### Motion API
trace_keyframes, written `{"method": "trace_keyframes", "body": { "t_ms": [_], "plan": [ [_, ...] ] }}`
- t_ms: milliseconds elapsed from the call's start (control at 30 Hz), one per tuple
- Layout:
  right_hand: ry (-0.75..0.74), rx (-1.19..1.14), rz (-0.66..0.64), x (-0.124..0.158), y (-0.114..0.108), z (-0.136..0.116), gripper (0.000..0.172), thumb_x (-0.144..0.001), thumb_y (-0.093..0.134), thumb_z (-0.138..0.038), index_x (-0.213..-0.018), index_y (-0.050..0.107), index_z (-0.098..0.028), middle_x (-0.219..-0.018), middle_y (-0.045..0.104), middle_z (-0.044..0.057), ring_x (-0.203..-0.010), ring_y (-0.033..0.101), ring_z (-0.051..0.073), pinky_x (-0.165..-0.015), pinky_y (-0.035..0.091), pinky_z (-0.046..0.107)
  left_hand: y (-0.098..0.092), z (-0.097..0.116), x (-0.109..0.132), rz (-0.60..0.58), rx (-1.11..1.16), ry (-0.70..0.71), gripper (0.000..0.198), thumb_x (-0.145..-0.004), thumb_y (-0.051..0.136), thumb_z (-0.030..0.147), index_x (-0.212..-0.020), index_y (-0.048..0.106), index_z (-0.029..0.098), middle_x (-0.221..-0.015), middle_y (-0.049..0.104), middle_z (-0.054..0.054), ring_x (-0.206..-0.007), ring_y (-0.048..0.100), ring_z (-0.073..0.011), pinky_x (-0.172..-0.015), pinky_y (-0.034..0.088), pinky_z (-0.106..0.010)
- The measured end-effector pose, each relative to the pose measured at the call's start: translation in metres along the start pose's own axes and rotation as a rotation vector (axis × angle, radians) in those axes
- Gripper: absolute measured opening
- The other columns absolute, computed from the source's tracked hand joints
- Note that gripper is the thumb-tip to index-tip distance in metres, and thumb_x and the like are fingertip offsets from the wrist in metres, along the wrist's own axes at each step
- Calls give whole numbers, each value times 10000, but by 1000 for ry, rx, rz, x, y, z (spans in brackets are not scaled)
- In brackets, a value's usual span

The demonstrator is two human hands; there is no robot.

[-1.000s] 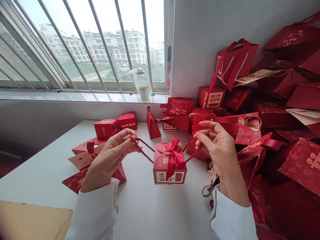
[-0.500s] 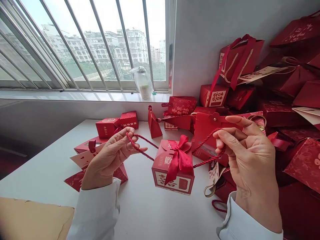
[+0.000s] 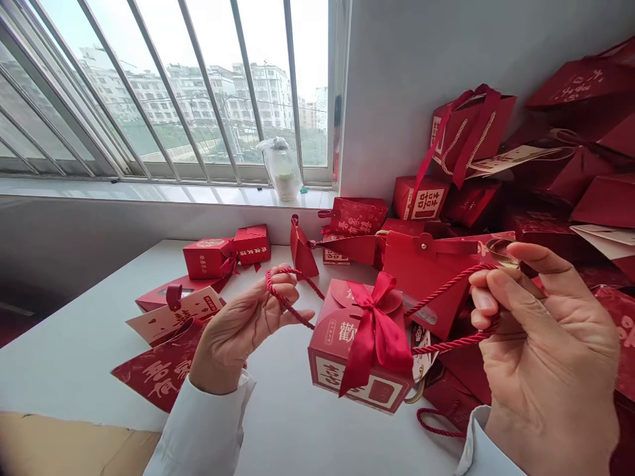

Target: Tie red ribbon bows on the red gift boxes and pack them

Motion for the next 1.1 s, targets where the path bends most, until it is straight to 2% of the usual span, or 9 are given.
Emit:
{"method": "trace_keyframes", "body": {
  "t_ms": [133,333,567,833,1100],
  "plan": [
    [-18,-31,37,0,-8,-5,408,-488,765,-90,-868,707,-228,-628,599,2,-469,450,73,-303,319,105,10,-17,-1,-97,129,-97,310,-970,260,156,-787,508,120,-738,506,-1,-644,597,-85,-730,587,-484],
    [-20,-15,42,2,-6,-11,385,-506,757,-101,-861,688,-235,-607,605,-9,-453,439,72,-288,342,88,15,-28,2,-93,152,-167,293,-969,273,188,-831,521,115,-827,518,-39,-742,598,-134,-702,565,-549],
    [-12,-4,73,5,-5,-13,383,-476,770,-92,-828,696,-224,-597,599,4,-449,451,79,-287,309,117,12,-26,6,-29,93,-141,287,-951,308,172,-846,568,109,-917,571,-102,-850,626,-216,-679,550,-574],
    [-18,15,67,9,2,-16,371,-489,784,-111,-836,690,-206,-595,602,11,-460,471,84,-311,338,126,7,-24,6,23,90,-129,298,-949,332,183,-846,600,108,-919,594,-103,-867,630,-216,-792,481,-656],
    [-54,32,42,12,9,-16,335,-553,783,-131,-866,672,-179,-631,627,19,-472,500,86,-330,369,123,10,-21,5,-8,107,-125,331,-966,294,210,-843,581,103,-905,594,-107,-861,639,-219,-712,539,-596]
  ]
}}
Point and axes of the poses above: each hand's wrist, its own x-axis away from the middle knuckle, its own y-axis out of the palm, z = x × y, the point moved 10 cm from there along -x, towards the middle knuckle
